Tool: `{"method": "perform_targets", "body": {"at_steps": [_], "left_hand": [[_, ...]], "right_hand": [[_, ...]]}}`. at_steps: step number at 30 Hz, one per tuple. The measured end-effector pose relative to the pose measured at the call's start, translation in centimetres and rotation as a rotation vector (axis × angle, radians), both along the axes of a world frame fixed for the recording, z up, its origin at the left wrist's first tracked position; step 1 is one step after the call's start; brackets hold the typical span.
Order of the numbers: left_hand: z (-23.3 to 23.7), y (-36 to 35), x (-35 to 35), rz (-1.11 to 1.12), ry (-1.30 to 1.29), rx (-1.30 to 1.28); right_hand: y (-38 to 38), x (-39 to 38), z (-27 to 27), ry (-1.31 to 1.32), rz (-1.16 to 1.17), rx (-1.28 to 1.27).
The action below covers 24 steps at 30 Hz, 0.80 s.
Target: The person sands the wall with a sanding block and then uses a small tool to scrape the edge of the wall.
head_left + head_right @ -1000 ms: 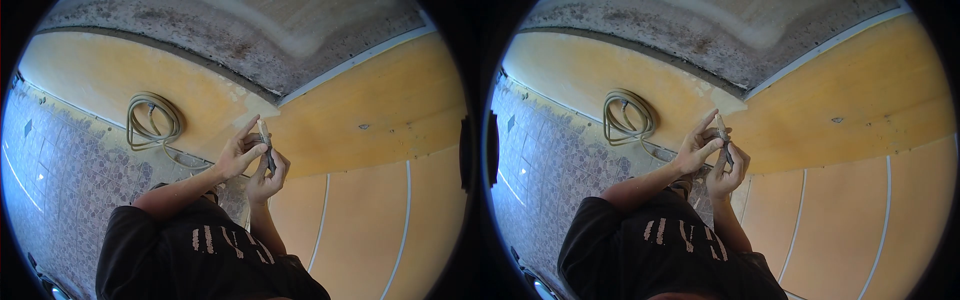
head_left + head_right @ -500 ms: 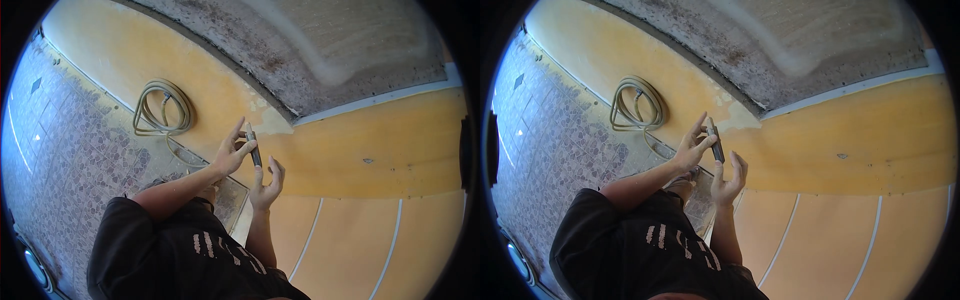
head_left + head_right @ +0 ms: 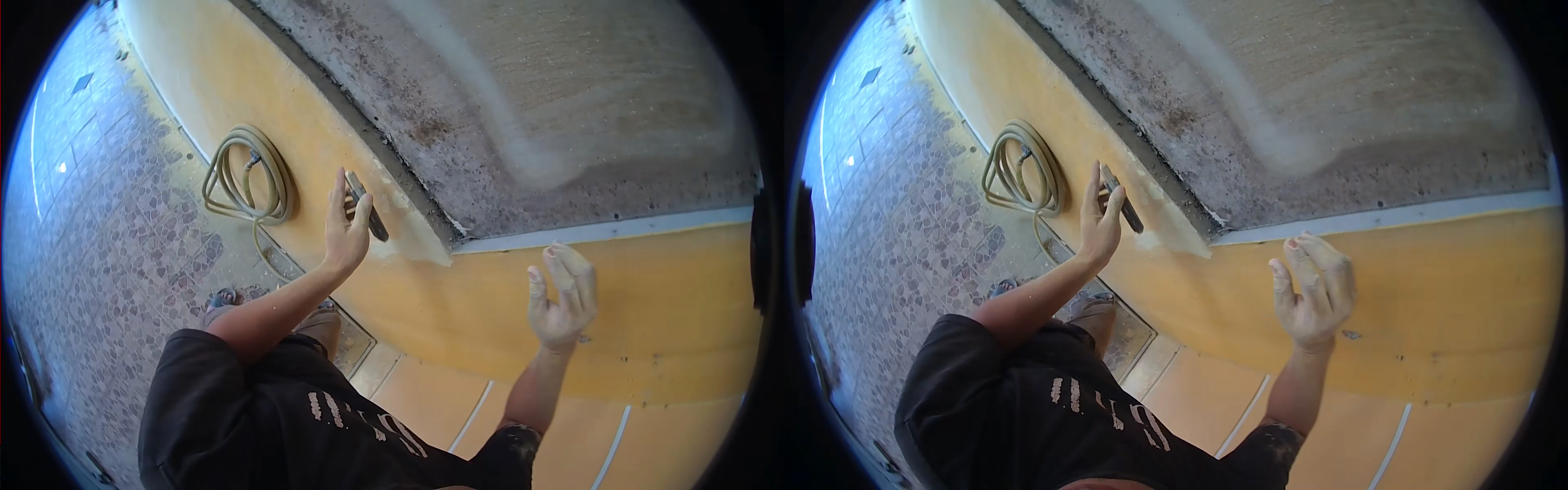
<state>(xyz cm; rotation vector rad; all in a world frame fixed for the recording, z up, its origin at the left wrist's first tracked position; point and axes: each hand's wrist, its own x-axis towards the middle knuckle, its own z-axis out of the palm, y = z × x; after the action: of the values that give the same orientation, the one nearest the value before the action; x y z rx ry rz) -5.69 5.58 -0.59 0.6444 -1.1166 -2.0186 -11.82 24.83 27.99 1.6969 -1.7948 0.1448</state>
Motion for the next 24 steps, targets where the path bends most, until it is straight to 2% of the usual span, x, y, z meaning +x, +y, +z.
{"method": "perform_targets", "body": {"at_steps": [2, 7, 9, 12, 16, 19, 24], "left_hand": [[0.5, -0.2, -2.3, 0.322, -0.056, -0.228], [2.7, -1.8, -6.0, 0.495, -0.119, -0.167], [3.1, -1.7, -6.8, 0.591, -0.181, -0.167], [2.9, 0.6, -6.8, 0.539, -0.163, -0.137], [2.5, 2.2, -4.2, 0.413, -0.160, -0.142], [2.4, 1.3, -3.0, 0.376, -0.139, -0.116], [2.4, -1.5, -2.9, 0.420, -0.142, -0.067]], "right_hand": [[-1.5, -1.3, 3.1, 0.046, 0.081, 0.081], [-7.6, -1.5, 10.5, 0.326, 0.181, 0.316], [-10.2, -1.9, 13.2, 0.467, 0.214, 0.334], [-13.9, -4.2, 16.0, 0.592, 0.191, 0.253], [-17.7, -6.2, 15.5, 0.749, 0.037, 0.296], [-19.9, -6.8, 14.0, 0.777, 0.027, 0.282], [-22.5, -5.6, 7.1, 0.595, 0.100, 0.465]]}}
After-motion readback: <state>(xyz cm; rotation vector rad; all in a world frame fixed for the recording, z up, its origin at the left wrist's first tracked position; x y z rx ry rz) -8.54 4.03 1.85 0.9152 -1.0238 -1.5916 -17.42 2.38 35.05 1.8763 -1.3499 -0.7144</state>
